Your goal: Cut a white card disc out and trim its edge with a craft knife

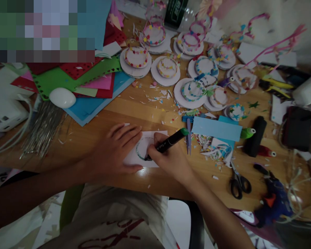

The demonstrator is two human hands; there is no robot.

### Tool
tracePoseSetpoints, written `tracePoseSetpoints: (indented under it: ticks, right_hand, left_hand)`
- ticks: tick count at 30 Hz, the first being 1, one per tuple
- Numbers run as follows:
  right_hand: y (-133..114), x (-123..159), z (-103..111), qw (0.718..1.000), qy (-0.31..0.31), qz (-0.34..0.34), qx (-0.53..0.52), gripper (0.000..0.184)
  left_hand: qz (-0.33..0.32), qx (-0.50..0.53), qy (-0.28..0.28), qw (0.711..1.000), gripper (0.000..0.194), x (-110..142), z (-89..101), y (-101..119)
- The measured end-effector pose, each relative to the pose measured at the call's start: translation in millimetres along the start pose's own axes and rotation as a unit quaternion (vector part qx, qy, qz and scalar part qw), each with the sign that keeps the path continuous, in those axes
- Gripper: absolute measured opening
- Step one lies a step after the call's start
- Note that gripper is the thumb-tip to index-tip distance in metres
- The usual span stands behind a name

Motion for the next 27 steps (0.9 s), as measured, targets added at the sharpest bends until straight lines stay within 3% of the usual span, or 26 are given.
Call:
tracePoseSetpoints:
  ticks: [10,17,27]
  right_hand:
    - [-0.6,0.3,-0.1,1.000,0.005,-0.020,-0.007,0.024]
    - [2.2,4.0,1.0,0.994,0.012,-0.092,-0.062,0.027]
    - [3.8,4.7,3.3,0.998,0.027,-0.047,-0.008,0.026]
  left_hand:
    - [-0.001,0.001,0.008,1.000,0.081,0.2,0.0,-0.2]
    - [-0.003,-0.004,0.011,1.000,0.081,0.6,0.2,0.4]
    - [0.000,-0.002,0.004,1.000,0.080,0.6,0.5,0.5]
Point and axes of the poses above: each hand's wrist, its own x-axis away from the middle knuckle, its own z-axis out of the back of the hand, y = z × x, the point moved 2 cm from there along -x, towards the middle knuckle, and after that the axes turned 10 degrees about y, right-handed, at the moved point
